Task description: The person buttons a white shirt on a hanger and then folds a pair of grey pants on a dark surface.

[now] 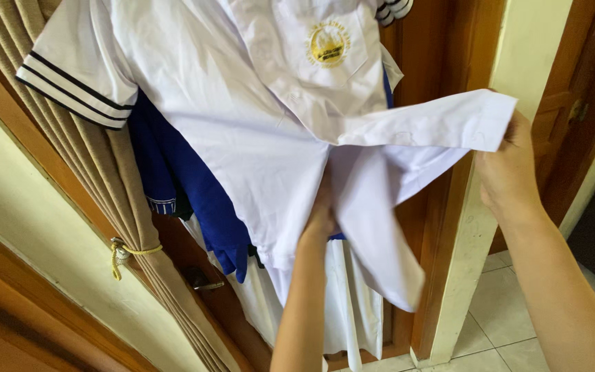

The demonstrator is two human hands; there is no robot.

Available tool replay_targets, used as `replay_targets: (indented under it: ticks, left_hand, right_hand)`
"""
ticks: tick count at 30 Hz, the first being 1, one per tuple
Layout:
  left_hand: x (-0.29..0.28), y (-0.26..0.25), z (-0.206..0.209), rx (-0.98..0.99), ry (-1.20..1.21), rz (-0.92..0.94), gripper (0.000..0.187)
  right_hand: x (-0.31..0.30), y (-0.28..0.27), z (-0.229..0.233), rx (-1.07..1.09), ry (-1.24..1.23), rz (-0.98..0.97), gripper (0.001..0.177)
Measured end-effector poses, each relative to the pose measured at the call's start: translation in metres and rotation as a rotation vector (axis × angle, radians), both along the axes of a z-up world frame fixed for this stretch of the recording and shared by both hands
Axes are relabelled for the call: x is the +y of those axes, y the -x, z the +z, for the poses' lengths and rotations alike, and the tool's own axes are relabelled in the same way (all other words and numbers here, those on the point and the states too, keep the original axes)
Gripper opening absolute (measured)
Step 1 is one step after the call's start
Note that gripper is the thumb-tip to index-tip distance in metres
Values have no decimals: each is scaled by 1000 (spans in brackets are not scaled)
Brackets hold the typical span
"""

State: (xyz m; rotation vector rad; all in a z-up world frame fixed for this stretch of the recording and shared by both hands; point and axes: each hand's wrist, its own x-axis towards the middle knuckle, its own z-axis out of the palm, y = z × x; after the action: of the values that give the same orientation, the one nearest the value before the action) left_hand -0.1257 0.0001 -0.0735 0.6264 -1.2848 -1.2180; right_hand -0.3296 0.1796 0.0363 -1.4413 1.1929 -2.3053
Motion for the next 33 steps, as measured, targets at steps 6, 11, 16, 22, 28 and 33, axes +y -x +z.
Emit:
replay_targets:
  ticks: [6, 11, 16, 22, 28, 33]
  left_hand:
    - [6, -55, -5, 165, -68, -25, 50]
    - [31, -73, -1, 33, -36, -182, 51]
    - [44, -84, -9, 120, -48, -138, 52]
    - [31, -99, -15, 207, -110, -136, 53]
    - [18, -91, -21, 106, -162, -229, 54]
    - [15, -84, -27, -9, -182, -329, 55]
  right_hand:
    - [22, -25, 11, 266, -104, -260, 21]
    - [19, -31, -1, 260, -249, -266, 20]
    - [4, -25, -23, 6, -440, -11, 23]
    - [-6, -25, -25, -147, -393, 233, 31]
    - [-7, -36, -23, -245, -168, 597, 47]
    - [-13, -40, -49, -355, -82, 749, 51]
